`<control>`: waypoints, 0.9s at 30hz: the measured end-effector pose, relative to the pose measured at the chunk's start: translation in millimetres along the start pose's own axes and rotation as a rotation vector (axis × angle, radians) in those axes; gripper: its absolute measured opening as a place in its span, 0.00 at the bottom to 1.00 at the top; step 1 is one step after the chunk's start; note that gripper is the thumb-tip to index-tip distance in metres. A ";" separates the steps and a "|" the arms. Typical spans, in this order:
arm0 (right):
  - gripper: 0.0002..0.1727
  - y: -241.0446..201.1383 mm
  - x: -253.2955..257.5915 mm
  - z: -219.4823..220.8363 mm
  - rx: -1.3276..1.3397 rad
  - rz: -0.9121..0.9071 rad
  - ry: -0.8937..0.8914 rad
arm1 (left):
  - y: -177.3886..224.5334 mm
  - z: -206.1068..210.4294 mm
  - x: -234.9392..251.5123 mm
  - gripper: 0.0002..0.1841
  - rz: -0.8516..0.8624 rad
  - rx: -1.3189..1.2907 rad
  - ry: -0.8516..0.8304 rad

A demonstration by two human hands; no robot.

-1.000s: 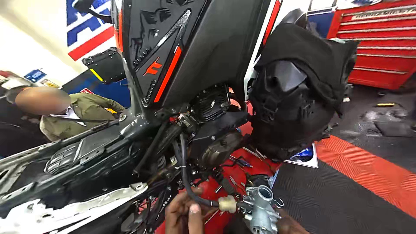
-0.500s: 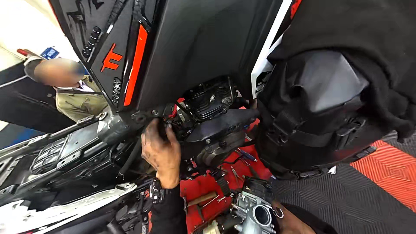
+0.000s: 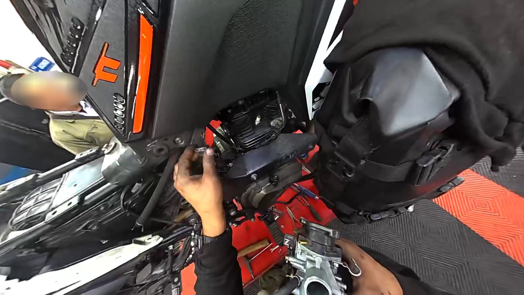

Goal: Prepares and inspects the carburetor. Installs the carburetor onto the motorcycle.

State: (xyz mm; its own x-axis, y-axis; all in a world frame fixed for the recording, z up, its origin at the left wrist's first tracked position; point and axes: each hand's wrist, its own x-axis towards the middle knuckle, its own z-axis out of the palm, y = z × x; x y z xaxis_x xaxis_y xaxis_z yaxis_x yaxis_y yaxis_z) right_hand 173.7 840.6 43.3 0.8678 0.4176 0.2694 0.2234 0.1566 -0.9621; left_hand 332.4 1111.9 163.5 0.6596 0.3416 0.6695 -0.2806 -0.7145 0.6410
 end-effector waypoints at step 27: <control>0.55 11.0 54.2 -4.9 -0.022 -0.024 -0.138 | 43.9 -45.0 -33.3 0.21 -0.547 -1.168 -0.696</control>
State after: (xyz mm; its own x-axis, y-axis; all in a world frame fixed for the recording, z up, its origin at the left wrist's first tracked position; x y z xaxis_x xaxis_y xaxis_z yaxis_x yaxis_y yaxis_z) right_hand 225.4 860.6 47.1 0.7930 0.5335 0.2942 0.2541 0.1493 -0.9556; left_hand 266.8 1096.6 186.2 0.9682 -0.1980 0.1527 -0.0597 0.4099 0.9102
